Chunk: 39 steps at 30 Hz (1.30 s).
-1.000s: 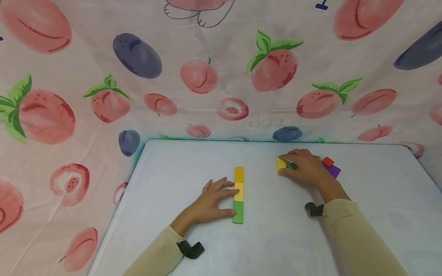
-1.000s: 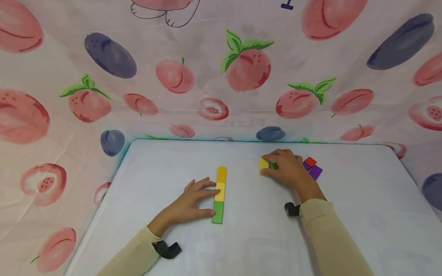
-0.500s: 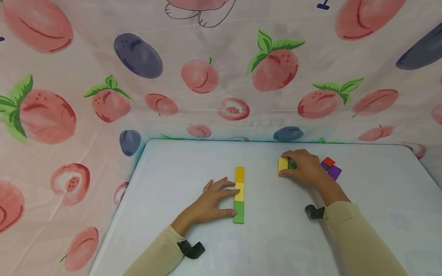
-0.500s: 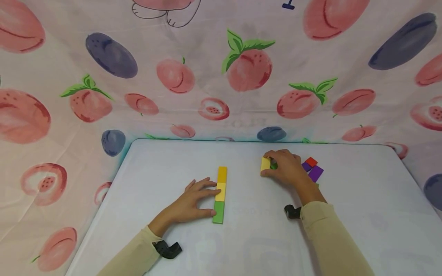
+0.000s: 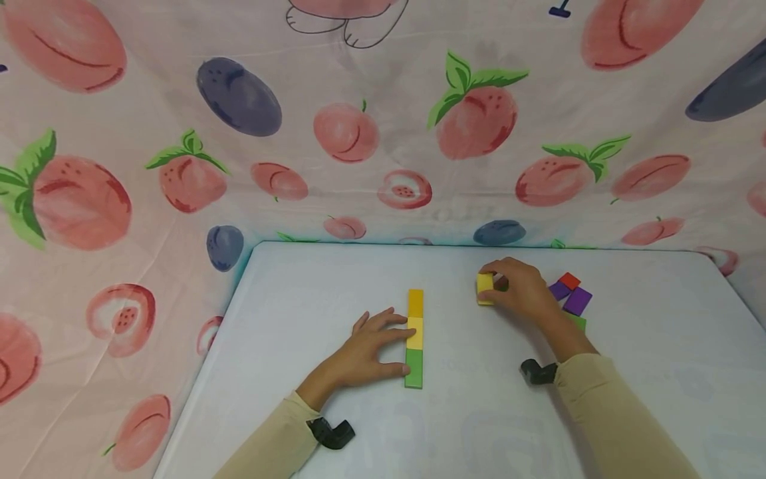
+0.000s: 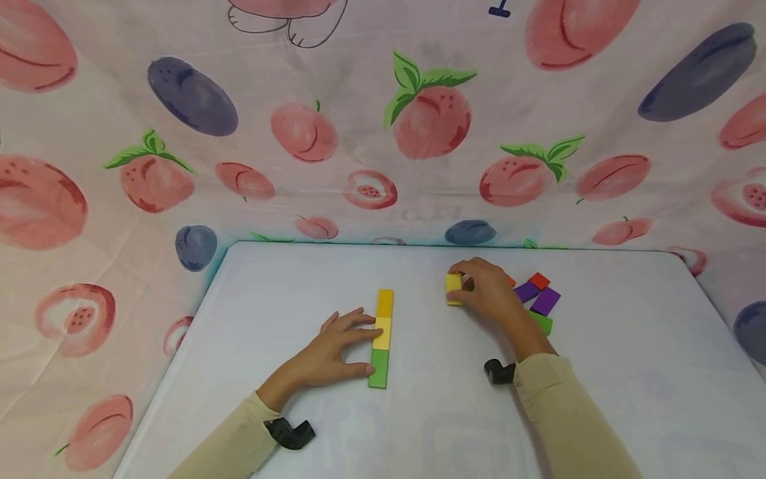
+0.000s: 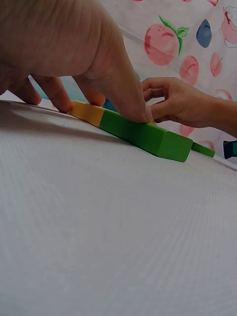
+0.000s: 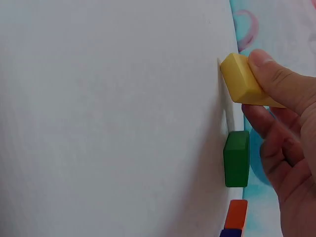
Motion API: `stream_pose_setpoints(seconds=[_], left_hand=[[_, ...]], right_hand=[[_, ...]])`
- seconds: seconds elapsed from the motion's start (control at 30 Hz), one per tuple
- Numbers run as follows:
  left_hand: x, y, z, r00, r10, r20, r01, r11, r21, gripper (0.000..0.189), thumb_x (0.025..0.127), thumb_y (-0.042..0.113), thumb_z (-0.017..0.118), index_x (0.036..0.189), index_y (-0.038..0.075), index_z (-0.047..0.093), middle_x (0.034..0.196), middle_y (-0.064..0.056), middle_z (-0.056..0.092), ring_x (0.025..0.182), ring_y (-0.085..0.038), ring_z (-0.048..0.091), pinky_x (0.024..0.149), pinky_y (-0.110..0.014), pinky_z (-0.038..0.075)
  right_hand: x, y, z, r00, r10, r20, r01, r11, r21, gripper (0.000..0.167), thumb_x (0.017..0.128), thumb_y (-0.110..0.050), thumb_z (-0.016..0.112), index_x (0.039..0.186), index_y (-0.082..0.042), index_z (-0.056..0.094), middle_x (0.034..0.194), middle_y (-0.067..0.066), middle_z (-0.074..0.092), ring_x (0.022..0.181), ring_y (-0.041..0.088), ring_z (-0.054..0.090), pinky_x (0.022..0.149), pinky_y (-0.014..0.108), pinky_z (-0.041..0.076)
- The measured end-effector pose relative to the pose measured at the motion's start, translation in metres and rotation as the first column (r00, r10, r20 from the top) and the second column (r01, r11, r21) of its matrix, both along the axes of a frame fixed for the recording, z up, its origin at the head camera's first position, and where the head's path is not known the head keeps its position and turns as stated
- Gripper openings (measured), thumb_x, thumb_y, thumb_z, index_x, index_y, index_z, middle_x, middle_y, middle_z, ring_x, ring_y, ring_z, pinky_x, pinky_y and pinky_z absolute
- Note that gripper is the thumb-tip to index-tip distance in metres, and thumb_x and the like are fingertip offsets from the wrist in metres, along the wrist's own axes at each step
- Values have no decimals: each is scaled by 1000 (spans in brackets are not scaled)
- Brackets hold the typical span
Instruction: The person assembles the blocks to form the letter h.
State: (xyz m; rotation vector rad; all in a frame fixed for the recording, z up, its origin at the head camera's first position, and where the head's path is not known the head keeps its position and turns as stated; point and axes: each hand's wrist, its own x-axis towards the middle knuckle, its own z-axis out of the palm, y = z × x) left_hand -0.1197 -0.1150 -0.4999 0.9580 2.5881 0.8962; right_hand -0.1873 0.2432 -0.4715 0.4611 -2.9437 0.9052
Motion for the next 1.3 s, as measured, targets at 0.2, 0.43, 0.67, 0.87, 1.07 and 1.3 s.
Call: stream_pose_setpoints(seconds=[0.2, 0.43, 0.67, 0.87, 1.07, 1.3], left_hand=[[0, 0, -1, 1000, 1, -4, -1, 1000, -7, 61, 89, 46, 76, 144, 28, 60, 155, 2, 46, 158, -20, 21, 126, -60, 5], [0, 1, 0, 1000, 1, -4, -1, 1000, -11, 60, 89, 47, 76, 144, 29, 60, 155, 3, 46, 158, -20, 21, 126, -60, 5], [-1, 1, -1, 1000, 6, -2, -6, 1000, -16, 61, 89, 48, 75, 144, 31, 59, 155, 4, 46, 158, -20, 21, 127, -60, 4], [0, 0, 1, 1000, 6, 4, -6, 1000, -12, 61, 89, 48, 75, 144, 30, 59, 155, 4, 46, 158, -21, 21, 126, -60, 4], [0, 0, 1, 1000, 2, 4, -2, 1000, -10, 61, 89, 49, 75, 144, 30, 59, 155, 3, 46, 157, -23, 22, 126, -62, 5], [0, 1, 3, 1000, 10, 13, -10, 1000, -13, 60, 89, 50, 75, 144, 30, 60, 155, 4, 47, 158, -22, 21, 126, -61, 4]], right_hand=[[1, -6, -5, 998, -54, 30, 56, 996, -73, 43, 81, -28, 88, 120, -18, 73, 112, 6, 72, 93, 25, 73, 79, 42, 61], [6, -23, 0, 985, -126, 115, 144, 976, -163, 42, 87, -31, 83, 126, -22, 71, 124, 6, 71, 99, 24, 71, 77, 33, 60], [5, -36, -2, 970, -126, 207, 186, 934, -304, 46, 90, -39, 78, 132, -24, 67, 127, 10, 66, 106, 27, 68, 74, 24, 59], [1, -49, -7, 958, -56, 281, 181, 879, -442, 50, 93, -36, 75, 138, -18, 62, 131, 14, 63, 110, 29, 71, 85, 24, 60], [-3, -63, -7, 916, -68, 395, 260, 852, -455, 52, 96, -32, 73, 143, -18, 59, 140, 14, 57, 112, 26, 68, 96, 34, 59], [-9, -79, -10, 879, -89, 468, 348, 791, -504, 53, 96, -21, 72, 147, -20, 56, 146, 12, 54, 110, 27, 65, 97, 35, 58]])
